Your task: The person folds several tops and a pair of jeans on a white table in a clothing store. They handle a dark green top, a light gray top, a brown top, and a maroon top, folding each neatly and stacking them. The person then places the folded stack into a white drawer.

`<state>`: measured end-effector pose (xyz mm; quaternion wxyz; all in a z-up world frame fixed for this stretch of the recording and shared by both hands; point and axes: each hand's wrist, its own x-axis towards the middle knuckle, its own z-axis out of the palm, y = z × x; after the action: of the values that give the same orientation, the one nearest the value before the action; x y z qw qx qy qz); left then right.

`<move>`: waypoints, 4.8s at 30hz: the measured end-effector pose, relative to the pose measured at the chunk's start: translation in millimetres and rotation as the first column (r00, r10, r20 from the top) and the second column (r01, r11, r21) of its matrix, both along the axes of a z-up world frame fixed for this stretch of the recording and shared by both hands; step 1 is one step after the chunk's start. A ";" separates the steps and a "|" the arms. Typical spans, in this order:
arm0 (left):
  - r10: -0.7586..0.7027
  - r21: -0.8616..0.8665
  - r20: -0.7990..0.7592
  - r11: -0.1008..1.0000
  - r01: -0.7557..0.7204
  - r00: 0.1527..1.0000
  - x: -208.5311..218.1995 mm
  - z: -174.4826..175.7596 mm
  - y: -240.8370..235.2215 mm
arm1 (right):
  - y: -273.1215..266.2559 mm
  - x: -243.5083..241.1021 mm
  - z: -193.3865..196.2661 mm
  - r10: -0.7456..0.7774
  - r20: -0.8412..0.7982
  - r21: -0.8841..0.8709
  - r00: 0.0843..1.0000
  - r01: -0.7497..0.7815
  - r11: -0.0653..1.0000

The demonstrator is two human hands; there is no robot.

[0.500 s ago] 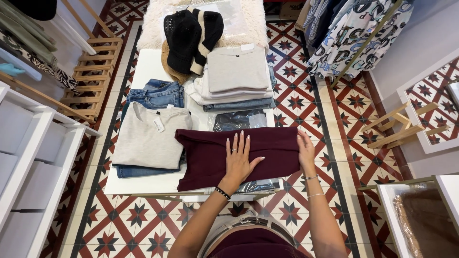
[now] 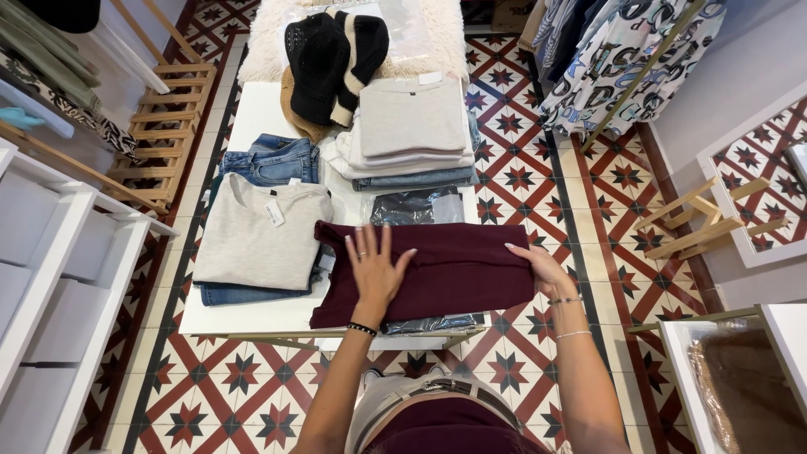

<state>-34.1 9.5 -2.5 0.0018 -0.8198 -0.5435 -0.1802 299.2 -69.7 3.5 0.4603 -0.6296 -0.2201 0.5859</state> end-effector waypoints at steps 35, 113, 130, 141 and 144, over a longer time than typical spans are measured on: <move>-0.471 0.127 0.446 0.875 0.467 0.761 3.4 36.8 55.7 | -24.7 -223.4 2.9 -0.287 0.956 0.259 -0.062 -0.279 0.925; 0.412 0.170 0.346 0.856 -0.488 0.843 -311.6 21.2 99.0 | 134.3 -374.2 22.6 0.089 0.419 0.233 0.904 -0.202 0.951; -0.033 0.354 0.702 0.883 -0.308 0.712 -286.7 65.0 161.7 | 182.9 -390.5 42.4 -0.564 0.760 0.628 0.324 -0.138 0.766; 0.379 -0.397 0.917 0.897 0.194 0.125 -319.4 -0.3 223.7 | 214.9 -378.9 -30.9 -0.350 -0.222 0.298 0.910 0.405 0.864; 0.492 -0.537 0.829 0.833 0.134 0.265 -317.6 21.4 214.1 | 221.8 -370.2 -40.4 -0.312 -0.272 0.214 0.910 0.373 0.903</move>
<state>-351.6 223.6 18.9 -0.5164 -0.4435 -0.5542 -0.4791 -71.0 152.0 -36.9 0.6579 -0.5197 -0.1253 0.5305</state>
